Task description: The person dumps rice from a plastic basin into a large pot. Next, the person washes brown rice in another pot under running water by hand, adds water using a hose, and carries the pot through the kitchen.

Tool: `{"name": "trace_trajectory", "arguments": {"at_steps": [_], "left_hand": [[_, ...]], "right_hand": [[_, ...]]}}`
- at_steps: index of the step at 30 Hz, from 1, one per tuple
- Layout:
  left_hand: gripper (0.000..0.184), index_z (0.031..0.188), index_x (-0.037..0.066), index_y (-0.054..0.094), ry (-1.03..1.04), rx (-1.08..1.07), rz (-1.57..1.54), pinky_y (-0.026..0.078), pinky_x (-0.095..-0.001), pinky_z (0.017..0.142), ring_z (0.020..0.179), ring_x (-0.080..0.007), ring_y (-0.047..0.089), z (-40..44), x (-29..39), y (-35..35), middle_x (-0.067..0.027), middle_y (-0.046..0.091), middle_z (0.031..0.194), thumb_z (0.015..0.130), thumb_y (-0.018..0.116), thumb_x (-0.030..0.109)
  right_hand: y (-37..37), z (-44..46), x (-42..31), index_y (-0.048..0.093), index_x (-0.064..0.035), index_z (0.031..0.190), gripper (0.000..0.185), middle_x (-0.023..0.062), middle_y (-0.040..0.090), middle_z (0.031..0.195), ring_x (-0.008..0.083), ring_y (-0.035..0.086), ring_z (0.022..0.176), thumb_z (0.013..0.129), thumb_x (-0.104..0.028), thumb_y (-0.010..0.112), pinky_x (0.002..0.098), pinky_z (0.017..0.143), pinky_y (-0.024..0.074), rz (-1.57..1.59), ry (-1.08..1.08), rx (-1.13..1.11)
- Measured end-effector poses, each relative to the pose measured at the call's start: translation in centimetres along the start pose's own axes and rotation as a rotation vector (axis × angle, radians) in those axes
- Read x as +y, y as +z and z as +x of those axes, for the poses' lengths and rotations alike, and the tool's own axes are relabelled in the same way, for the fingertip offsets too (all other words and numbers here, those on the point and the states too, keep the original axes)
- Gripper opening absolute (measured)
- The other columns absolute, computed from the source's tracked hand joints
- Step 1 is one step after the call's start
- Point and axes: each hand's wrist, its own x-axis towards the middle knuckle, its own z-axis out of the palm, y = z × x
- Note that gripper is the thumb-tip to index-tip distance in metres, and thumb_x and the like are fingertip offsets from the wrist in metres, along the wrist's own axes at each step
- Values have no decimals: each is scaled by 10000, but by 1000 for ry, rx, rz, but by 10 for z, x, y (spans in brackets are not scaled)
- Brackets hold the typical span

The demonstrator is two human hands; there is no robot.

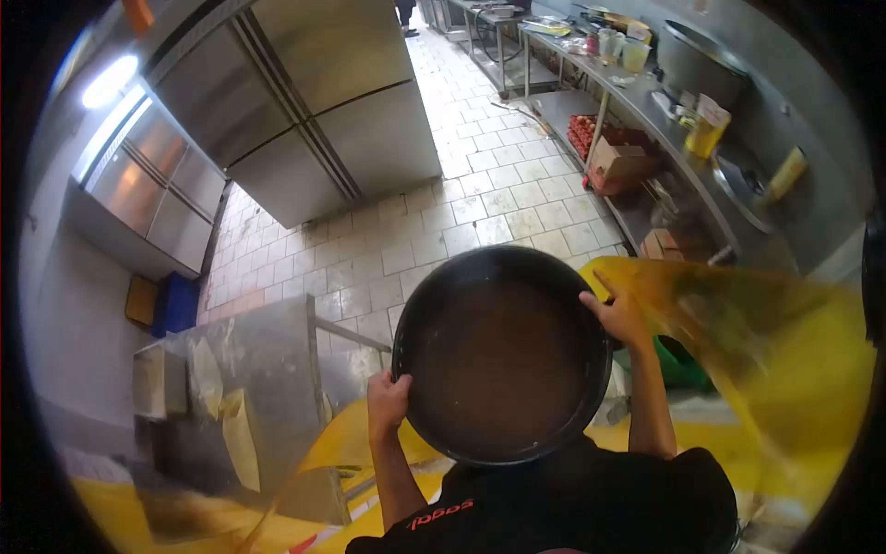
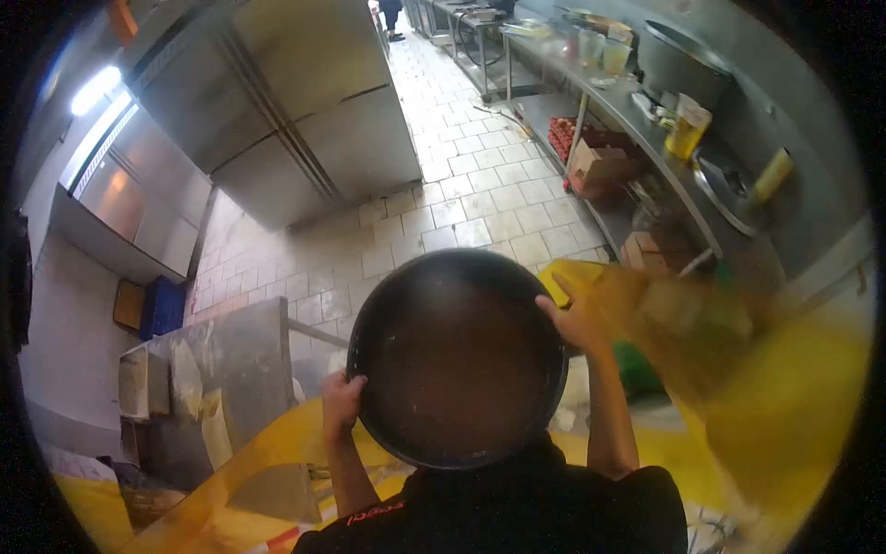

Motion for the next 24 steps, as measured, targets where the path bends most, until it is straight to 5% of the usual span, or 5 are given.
{"name": "trace_trajectory", "arguments": {"at_steps": [3, 4, 8, 12, 24], "left_hand": [[160, 757, -43, 617, -16, 58, 123, 382, -283, 495, 544, -84, 465, 114, 3, 23, 9, 554, 623, 793, 576, 108], [155, 753, -38, 617, 5, 86, 80, 378, -279, 493, 543, -86, 460, 151, 18, 37, 13, 551, 626, 796, 580, 106], [127, 754, -20, 625, -12, 95, 9, 374, -271, 491, 542, -78, 453, 308, 88, 80, 23, 556, 646, 807, 582, 87], [193, 731, -47, 604, 107, 51, 72, 379, -312, 485, 537, -104, 477, 469, 164, 128, -18, 551, 600, 797, 591, 133], [109, 717, -30, 608, 52, -50, 6, 380, -265, 503, 564, -61, 452, 991, 349, 253, 21, 531, 625, 747, 585, 72]], "right_hand": [[5, 149, -6, 570, -28, 1263, 627, 234, 653, 1074, 336, 634, 995, 787, -406, 722, 398, 869, 485, -38, -200, 89], [-4, 187, -28, 592, -18, 1195, 572, 213, 679, 915, 318, 662, 841, 790, -400, 720, 397, 777, 508, -97, -139, 73], [-9, 362, -87, 646, 6, 1017, 443, 170, 675, 745, 262, 666, 702, 796, -369, 727, 366, 691, 517, 2, 32, -48], [-6, 533, -91, 667, 20, 820, 379, 164, 673, 744, 252, 661, 707, 807, -354, 725, 360, 666, 503, -27, -83, 13], [-29, 1044, -192, 642, 13, 754, 372, 98, 633, 660, 166, 590, 611, 795, -344, 740, 332, 591, 463, 15, -55, 83]]}}
